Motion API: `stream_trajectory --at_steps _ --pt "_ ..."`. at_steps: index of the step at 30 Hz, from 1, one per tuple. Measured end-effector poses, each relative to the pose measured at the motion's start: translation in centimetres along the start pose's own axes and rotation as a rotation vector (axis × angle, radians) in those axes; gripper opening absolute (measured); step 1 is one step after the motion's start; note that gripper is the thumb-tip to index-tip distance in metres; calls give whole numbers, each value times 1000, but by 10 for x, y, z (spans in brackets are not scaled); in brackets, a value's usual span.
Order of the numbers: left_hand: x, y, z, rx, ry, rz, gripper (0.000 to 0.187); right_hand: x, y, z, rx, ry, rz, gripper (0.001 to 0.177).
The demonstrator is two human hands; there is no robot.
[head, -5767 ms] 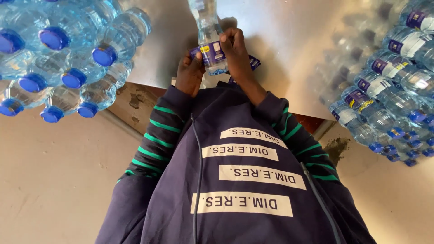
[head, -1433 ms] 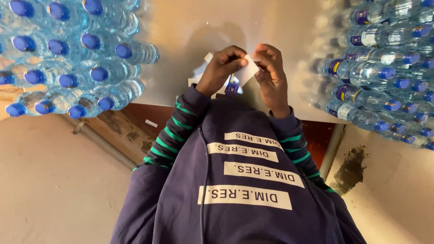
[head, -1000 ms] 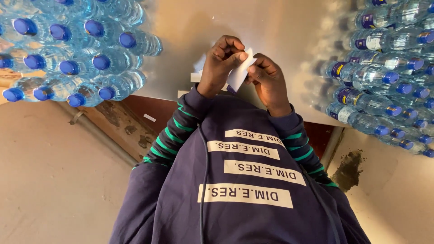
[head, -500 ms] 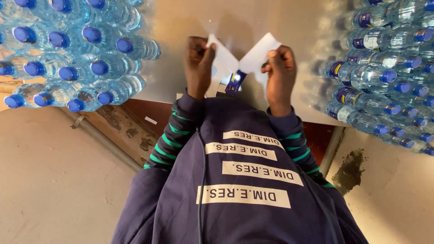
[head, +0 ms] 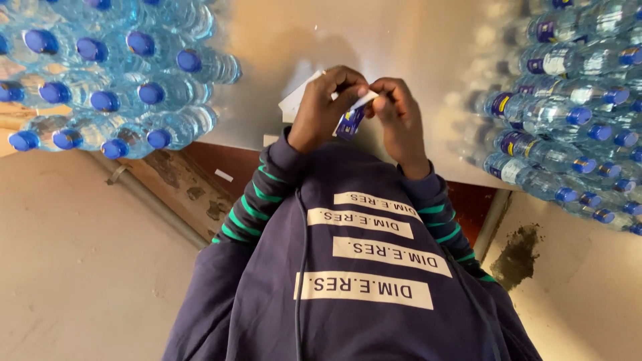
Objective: Manually applying adhesive labels to plastic water bottles at a production workspace.
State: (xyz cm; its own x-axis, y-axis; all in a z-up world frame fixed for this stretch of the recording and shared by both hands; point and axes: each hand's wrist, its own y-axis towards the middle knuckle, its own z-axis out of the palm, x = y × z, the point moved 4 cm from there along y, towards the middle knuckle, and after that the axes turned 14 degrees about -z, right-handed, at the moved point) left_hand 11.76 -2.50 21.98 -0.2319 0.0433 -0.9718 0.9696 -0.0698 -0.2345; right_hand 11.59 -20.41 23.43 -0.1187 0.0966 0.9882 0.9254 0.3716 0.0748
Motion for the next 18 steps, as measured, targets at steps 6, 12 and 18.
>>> stream_trajectory --at_steps 6,12,18 --pt "-5 -16 -6 -147 -15 -13 14 1 4 9 -91 -134 -57 42" --pt "-2 -34 -56 -501 -175 112 10 -65 -5 8 -69 -88 32 38" --pt "-17 -54 -74 -690 72 309 2 -127 -27 54 517 -538 -237 34"
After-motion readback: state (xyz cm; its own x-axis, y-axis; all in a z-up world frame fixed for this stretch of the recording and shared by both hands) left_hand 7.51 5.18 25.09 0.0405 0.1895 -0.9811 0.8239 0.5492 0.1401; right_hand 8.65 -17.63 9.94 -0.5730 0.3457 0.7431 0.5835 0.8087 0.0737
